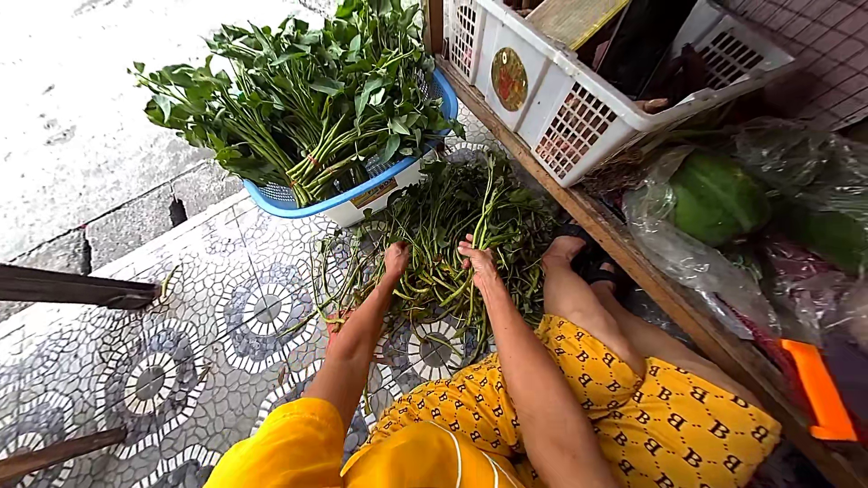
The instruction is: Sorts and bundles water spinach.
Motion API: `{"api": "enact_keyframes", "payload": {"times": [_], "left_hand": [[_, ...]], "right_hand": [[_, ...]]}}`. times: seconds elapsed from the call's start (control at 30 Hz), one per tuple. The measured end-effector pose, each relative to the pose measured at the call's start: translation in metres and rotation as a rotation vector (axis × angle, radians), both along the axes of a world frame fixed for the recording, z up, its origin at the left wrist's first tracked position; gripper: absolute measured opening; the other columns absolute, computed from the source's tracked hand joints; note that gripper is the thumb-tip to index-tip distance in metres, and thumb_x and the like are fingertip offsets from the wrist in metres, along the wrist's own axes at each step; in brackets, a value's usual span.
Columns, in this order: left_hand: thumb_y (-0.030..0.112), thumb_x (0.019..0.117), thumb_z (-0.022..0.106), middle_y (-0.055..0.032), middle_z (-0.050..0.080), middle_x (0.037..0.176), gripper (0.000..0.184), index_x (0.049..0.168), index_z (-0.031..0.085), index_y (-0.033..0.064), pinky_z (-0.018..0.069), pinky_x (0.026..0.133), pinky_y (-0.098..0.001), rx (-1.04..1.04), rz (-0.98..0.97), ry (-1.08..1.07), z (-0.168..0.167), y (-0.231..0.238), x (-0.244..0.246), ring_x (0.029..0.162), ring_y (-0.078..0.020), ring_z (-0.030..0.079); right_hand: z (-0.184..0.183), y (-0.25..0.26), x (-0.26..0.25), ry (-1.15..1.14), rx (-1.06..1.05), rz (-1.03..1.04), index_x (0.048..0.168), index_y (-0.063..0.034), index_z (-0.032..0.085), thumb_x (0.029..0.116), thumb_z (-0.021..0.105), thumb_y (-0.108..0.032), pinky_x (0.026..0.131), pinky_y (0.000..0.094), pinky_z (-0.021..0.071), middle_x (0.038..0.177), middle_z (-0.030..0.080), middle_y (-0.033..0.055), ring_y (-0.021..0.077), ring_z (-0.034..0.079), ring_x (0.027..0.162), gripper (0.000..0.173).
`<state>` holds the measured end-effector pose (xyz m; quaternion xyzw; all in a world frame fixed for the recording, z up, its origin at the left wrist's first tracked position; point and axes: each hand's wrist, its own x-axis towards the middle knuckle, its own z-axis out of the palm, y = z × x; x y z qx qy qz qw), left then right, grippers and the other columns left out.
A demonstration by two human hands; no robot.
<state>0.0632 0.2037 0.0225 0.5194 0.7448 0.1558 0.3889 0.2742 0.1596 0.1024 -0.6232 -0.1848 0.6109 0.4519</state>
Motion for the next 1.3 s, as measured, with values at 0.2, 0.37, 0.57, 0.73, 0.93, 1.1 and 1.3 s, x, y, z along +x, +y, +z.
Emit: {"api": "enact_keyframes", "payload": {"times": [0.2, 0.37, 0.57, 0.73, 0.93, 1.1, 1.3], "left_hand": [[0.049, 0.0986, 0.063, -0.0299, 0.052, 0.144, 0.071, 0.142, 0.050, -0.0064, 0.0400, 0.113, -0.0560, -0.156, 0.274, -0.025, -0.024, 0.034, 0.034, 0.138, -0.0414, 0.049], [0.039, 0.0975, 0.064, -0.0275, 0.044, 0.153, 0.062, 0.143, 0.053, -0.0017, 0.0382, 0.113, -0.0600, -0.169, 0.152, 0.163, -0.011, 0.042, 0.043, 0.144, -0.0427, 0.041], [0.027, 0.1031, 0.057, -0.0344, 0.059, 0.131, 0.052, 0.142, 0.049, -0.0052, 0.0457, 0.101, -0.0665, 0.117, 0.000, 0.168, 0.057, 0.041, 0.034, 0.124, -0.0513, 0.057], [0.028, 0.1026, 0.060, -0.0307, 0.063, 0.122, 0.051, 0.141, 0.046, -0.0017, 0.0509, 0.091, -0.0638, 0.227, -0.121, -0.060, 0.095, 0.028, 0.007, 0.108, -0.0467, 0.064], [0.018, 0.1052, 0.058, -0.0298, 0.066, 0.116, 0.040, 0.138, 0.050, -0.0025, 0.0526, 0.092, -0.0607, 0.173, -0.194, -0.107, 0.095, 0.014, 0.019, 0.102, -0.0436, 0.068], [0.020, 0.1064, 0.056, -0.0235, 0.069, 0.107, 0.031, 0.132, 0.059, 0.0017, 0.0537, 0.088, -0.0574, 0.198, -0.235, -0.181, 0.098, 0.005, 0.031, 0.093, -0.0366, 0.069], [0.015, 0.1050, 0.054, -0.0185, 0.070, 0.102, 0.032, 0.132, 0.057, -0.0024, 0.0549, 0.089, -0.0473, 0.248, -0.279, -0.205, 0.095, -0.034, 0.066, 0.092, -0.0284, 0.070]], "right_hand": [[0.011, 0.001, -0.001, 0.088, -0.034, -0.105, 0.127, 0.0053, 0.059, 0.0964, 0.066, 0.001, 0.040, 0.0203, 0.0359, 0.084, 0.069, 0.0115, 0.0058, 0.043, 0.044, 0.032], [0.018, 0.007, -0.004, 0.138, -0.052, -0.169, 0.123, 0.0064, 0.059, 0.0973, 0.065, 0.001, 0.040, 0.0198, 0.0351, 0.081, 0.067, 0.0106, 0.0053, 0.041, 0.044, 0.027], [0.005, 0.008, -0.010, 0.108, -0.049, -0.200, 0.122, 0.0063, 0.060, 0.0981, 0.065, -0.001, 0.041, 0.0203, 0.0365, 0.080, 0.063, 0.0103, 0.0070, 0.042, 0.045, 0.026], [0.003, 0.007, -0.008, 0.090, -0.056, -0.222, 0.122, 0.0060, 0.061, 0.0985, 0.065, -0.002, 0.042, 0.0203, 0.0370, 0.076, 0.062, 0.0091, 0.0069, 0.043, 0.045, 0.025], [0.008, 0.003, -0.003, 0.113, -0.042, -0.271, 0.117, 0.0046, 0.061, 0.0991, 0.065, -0.003, 0.042, 0.0209, 0.0392, 0.076, 0.059, 0.0081, 0.0084, 0.043, 0.046, 0.020], [0.014, 0.004, -0.003, 0.200, 0.023, -0.248, 0.110, 0.0028, 0.064, 0.0988, 0.066, -0.004, 0.043, 0.0210, 0.0417, 0.076, 0.062, 0.0080, 0.0080, 0.045, 0.046, 0.013], [0.017, 0.006, -0.011, 0.310, 0.113, -0.137, 0.112, -0.0021, 0.066, 0.0976, 0.069, -0.008, 0.055, 0.0244, 0.0493, 0.084, 0.065, 0.0061, 0.0089, 0.049, 0.055, 0.016]]}}
